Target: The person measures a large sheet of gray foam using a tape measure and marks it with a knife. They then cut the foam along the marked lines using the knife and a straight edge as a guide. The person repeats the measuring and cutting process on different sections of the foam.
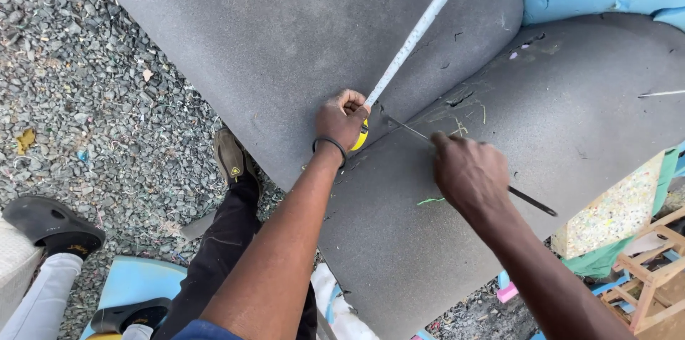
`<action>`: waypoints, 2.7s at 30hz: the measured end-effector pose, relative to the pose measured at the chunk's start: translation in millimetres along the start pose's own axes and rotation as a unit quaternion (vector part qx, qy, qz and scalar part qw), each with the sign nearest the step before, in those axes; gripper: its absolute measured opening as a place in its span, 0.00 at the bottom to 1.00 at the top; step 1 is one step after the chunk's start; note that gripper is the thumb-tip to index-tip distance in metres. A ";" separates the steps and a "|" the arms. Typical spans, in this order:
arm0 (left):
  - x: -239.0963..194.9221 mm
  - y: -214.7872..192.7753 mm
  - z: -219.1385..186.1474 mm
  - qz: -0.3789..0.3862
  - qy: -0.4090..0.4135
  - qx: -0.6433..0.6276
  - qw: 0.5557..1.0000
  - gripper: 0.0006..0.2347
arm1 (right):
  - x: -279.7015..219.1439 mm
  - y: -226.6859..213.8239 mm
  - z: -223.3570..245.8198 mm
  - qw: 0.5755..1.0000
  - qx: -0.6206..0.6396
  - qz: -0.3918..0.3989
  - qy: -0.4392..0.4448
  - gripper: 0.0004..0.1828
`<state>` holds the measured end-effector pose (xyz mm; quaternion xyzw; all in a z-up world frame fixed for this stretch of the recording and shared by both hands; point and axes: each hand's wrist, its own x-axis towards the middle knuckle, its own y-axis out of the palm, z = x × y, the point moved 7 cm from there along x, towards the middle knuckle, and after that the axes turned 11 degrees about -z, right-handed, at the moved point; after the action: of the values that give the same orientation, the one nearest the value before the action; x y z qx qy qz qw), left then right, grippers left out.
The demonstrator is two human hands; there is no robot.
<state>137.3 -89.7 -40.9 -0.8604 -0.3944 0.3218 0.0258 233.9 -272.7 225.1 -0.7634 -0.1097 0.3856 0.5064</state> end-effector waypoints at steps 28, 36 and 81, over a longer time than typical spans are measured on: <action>-34.5 2.9 -61.3 -0.170 0.193 0.211 0.943 0.10 | -54.5 59.7 -108.3 0.919 0.145 -0.330 0.158 0.17; -22.9 6.0 -58.4 -0.136 0.166 0.227 0.950 0.09 | -52.0 68.7 -111.9 0.927 0.132 -0.312 0.163 0.18; -19.0 10.2 -49.1 -0.112 0.125 0.295 0.941 0.04 | 156.1 18.7 -219.8 0.968 -0.021 -0.230 0.103 0.14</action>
<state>163.1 -99.6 5.1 -0.7980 -0.3690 0.3086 0.3630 489.5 -345.6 176.1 -0.7639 -0.2370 0.1757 0.5739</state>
